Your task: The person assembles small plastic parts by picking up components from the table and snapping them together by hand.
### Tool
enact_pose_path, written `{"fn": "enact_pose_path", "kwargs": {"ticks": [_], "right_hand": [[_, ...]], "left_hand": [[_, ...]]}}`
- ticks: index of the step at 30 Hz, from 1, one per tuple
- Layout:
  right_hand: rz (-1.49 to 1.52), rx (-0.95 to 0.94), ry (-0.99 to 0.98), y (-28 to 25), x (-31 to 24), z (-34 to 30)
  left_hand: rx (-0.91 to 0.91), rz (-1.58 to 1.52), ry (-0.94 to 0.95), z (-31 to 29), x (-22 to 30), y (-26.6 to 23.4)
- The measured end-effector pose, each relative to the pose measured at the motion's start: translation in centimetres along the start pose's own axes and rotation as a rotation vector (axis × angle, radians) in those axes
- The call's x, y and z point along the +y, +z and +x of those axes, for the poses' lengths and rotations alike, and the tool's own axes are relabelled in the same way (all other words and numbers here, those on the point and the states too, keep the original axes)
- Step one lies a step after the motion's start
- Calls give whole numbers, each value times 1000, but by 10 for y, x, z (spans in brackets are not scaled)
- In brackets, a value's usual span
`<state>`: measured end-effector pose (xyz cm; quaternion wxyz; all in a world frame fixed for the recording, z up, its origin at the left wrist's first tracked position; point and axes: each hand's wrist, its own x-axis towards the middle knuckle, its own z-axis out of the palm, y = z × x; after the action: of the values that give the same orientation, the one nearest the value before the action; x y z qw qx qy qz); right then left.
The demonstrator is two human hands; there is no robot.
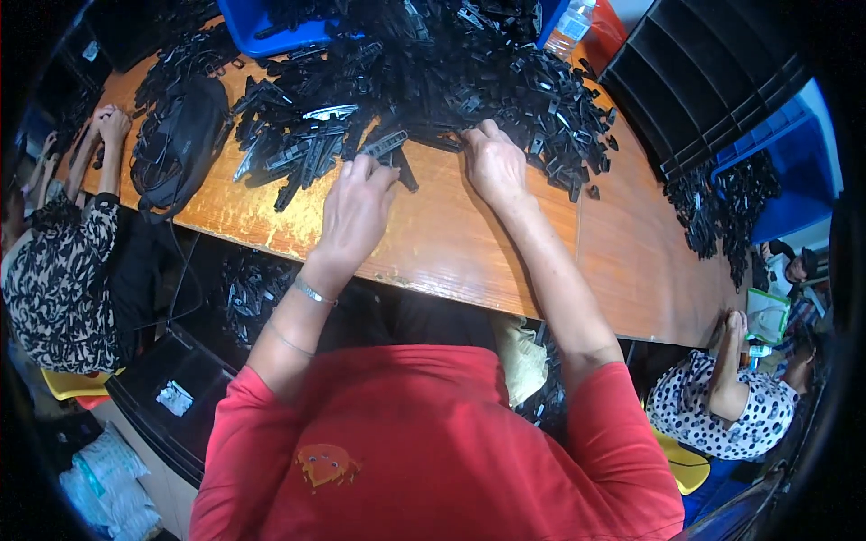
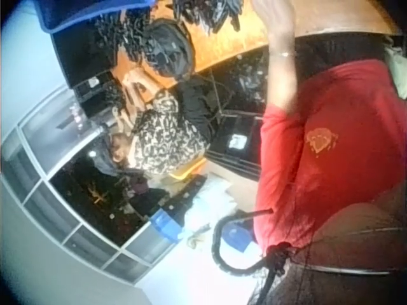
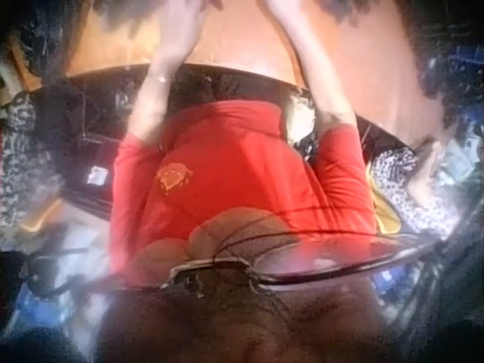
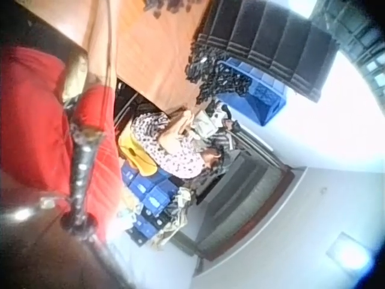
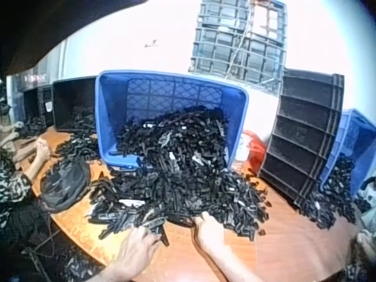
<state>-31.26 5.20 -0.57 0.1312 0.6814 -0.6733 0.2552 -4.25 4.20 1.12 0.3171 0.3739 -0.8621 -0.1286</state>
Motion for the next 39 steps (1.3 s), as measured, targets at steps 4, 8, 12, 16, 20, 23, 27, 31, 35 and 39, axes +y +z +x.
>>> {"fn": "enact_pose_path", "kwargs": {"ticks": [4,8,12,16,20,23,27,31,35,39], "right_hand": [[74,-15,30,-17,-8,-16],[131,-61,84,-37,-19,-42],[133,-142,210,-45,-30,-40],[166,-147,177,-46,-40,-28],[152,-216,61,-34,-28,-23],[208,-213,94,-40,-29,-29],[551,-159,240,-49,-56,-51],[502,-154,194,-61,-70,-72],[274,-235,86,-79,-73,-72],[59,-411,135,-83,-77,-58]], "left_hand": [[-32,-80,-15,-27,11,-16],[-33,-143,-7,-47,22,-22],[-23,-177,-2,-50,24,-25],[0,-165,5,-49,17,-21],[19,-158,-23,-49,17,-17],[21,-151,-68,-48,19,-15],[32,-212,-121,-50,15,-17],[70,-69,-104,-52,0,-22],[32,-89,-135,-53,1,-23],[66,-76,-122,-53,2,-19]]}}
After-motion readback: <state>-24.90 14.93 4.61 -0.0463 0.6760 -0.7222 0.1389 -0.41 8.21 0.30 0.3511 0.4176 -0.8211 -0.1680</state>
